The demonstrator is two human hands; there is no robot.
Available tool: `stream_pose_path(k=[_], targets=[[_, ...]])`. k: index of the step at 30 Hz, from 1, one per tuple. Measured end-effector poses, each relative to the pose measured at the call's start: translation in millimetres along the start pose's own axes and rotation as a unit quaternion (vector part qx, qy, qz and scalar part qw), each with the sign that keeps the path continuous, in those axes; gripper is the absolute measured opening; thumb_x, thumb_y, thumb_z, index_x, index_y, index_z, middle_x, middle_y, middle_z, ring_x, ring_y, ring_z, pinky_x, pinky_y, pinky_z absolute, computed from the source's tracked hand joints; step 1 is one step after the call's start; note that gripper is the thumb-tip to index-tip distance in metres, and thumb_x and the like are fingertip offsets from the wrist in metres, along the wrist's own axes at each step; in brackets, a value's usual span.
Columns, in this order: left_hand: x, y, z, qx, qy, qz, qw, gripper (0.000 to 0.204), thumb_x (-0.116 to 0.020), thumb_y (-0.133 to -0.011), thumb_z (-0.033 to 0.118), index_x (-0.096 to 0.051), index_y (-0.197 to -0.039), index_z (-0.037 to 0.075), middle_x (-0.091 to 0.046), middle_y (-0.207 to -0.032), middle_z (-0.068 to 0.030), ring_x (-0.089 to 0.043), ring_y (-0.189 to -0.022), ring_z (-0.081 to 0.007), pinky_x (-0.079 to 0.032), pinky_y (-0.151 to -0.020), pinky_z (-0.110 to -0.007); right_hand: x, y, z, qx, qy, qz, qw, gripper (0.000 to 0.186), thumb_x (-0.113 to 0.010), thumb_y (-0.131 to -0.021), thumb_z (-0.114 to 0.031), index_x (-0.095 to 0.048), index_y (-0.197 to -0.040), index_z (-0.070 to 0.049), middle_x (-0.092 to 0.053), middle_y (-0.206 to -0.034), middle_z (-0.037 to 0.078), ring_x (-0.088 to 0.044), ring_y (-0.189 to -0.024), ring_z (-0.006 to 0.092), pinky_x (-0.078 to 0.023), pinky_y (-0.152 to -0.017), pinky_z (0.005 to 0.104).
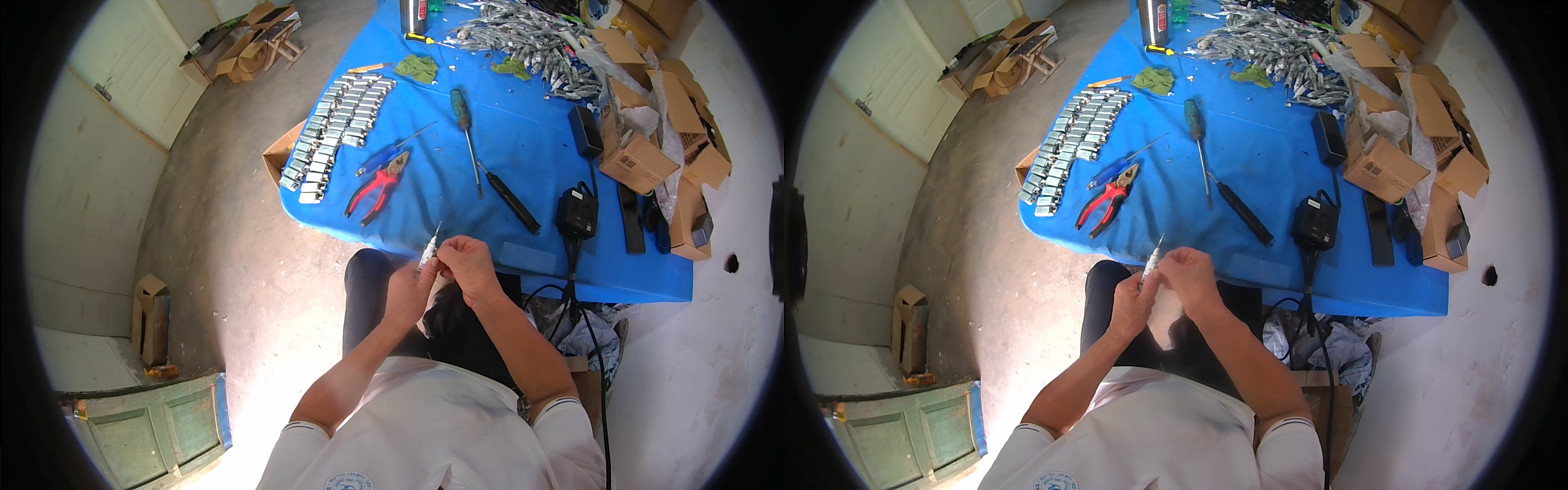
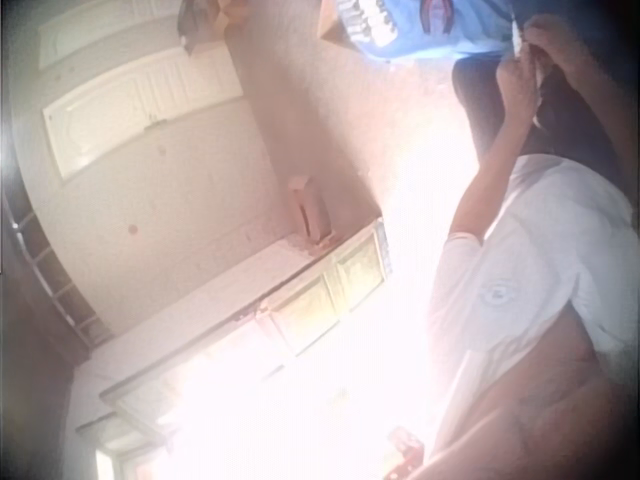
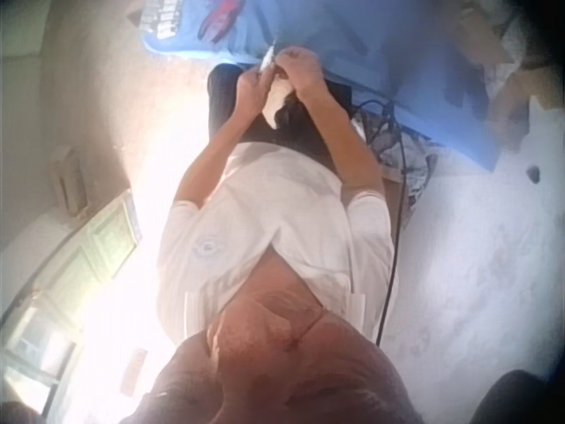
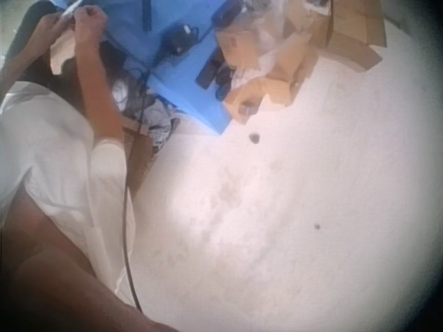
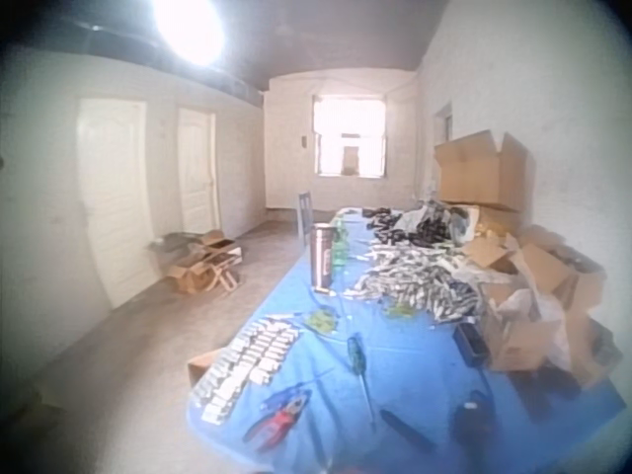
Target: The person sits at a blue table and uses a screwdriver to pry open cylindrical battery casings. They remove internal components and place the opened batteries into a cardboard box on the floor. The person repeatedly picks up batteries, opens them, and discards the casings.
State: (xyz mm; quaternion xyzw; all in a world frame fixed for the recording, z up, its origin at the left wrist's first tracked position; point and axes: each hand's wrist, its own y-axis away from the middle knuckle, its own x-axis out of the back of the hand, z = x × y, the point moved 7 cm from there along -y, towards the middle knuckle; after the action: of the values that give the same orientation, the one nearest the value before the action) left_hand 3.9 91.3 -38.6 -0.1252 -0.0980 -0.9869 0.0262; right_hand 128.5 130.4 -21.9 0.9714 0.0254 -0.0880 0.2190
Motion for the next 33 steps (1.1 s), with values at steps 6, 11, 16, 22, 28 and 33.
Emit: stream_pose_path(k=[6, 11, 16, 22, 28, 33], targets=[[1.0, -3.6, -18.2, 0.065, 0.091, 0.015, 0.994, 0.044, -0.055, -0.094, 0.038, -0.059, -0.073, -0.001, -0.048, -0.052, -0.0029, -0.045, -0.047, -0.0096, -0.036, -0.045, -0.029, -2.1, -1.7, 3.3, 0.006, -0.022, -0.011, 1.0, 0.003, -0.06, -0.081, -0.002, -0.06, -0.078, 0.0, -0.061, -0.071, 0.004, -0.054, -0.058, 0.0071, -0.043, -0.053, 0.0187], [0.5, -3.7, -22.8, 0.089, 0.188, -0.006, 0.978, 0.044, -0.053, -0.093, 0.045, -0.05, -0.069, 0.008, -0.039, -0.053, 0.0053, -0.033, -0.042, -0.0037, -0.025, -0.038, -0.022, -1.4, -4.2, -2.7, 0.047, -0.002, -0.003, 0.999, 0.007, -0.063, -0.085, -0.005, -0.064, -0.088, 0.001, -0.064, -0.075, 0.004, -0.062, -0.066, 0.0091, -0.047, -0.057, 0.0195], [-3.5, 0.5, -22.9, 0.147, 0.259, -0.034, 0.954, 0.045, -0.051, -0.092, 0.052, -0.046, -0.072, 0.012, -0.031, -0.053, 0.007, -0.026, -0.041, -0.0032, -0.018, -0.037, -0.021, -0.8, -4.4, -7.4, 0.137, 0.097, -0.003, 0.986, 0.01, -0.062, -0.083, -0.004, -0.064, -0.089, 0.003, -0.065, -0.072, 0.006, -0.064, -0.063, 0.0107, -0.05, -0.057, 0.0228], [-3.0, 1.4, -19.1, 0.152, 0.288, -0.048, 0.944, 0.044, -0.051, -0.094, 0.048, -0.044, -0.068, 0.013, -0.034, -0.054, 0.0077, -0.029, -0.041, -0.0026, -0.02, -0.036, -0.02, -8.0, -1.9, -17.8, 0.213, 0.24, -0.02, 0.947, 0.012, -0.063, -0.08, -0.006, -0.063, -0.09, 0.001, -0.066, -0.073, 0.009, -0.064, -0.063, 0.014, -0.05, -0.059, 0.0267], [-1.0, 1.5, -15.4, 0.163, 0.307, -0.054, 0.936, 0.044, -0.051, -0.095, 0.045, -0.044, -0.065, 0.013, -0.035, -0.054, 0.008, -0.03, -0.041, -0.0022, -0.021, -0.036, -0.02, -18.2, 2.9, -31.6, 0.247, 0.32, -0.023, 0.914, 0.01, -0.062, -0.079, -0.008, -0.063, -0.087, -0.001, -0.063, -0.07, 0.01, -0.062, -0.061, 0.0148, -0.049, -0.058, 0.0274], [-1.7, 0.0, -17.2, 0.155, 0.296, -0.057, 0.941, 0.044, -0.049, -0.095, 0.047, -0.044, -0.067, 0.013, -0.034, -0.056, 0.0075, -0.029, -0.042, -0.0027, -0.02, -0.037, -0.02, -24.8, 1.7, -34.4, 0.292, 0.331, -0.023, 0.897, 0.007, -0.063, -0.077, -0.009, -0.06, -0.08, -0.004, -0.061, -0.067, 0.013, -0.061, -0.06, 0.0294, -0.046, -0.054, 0.0369]])
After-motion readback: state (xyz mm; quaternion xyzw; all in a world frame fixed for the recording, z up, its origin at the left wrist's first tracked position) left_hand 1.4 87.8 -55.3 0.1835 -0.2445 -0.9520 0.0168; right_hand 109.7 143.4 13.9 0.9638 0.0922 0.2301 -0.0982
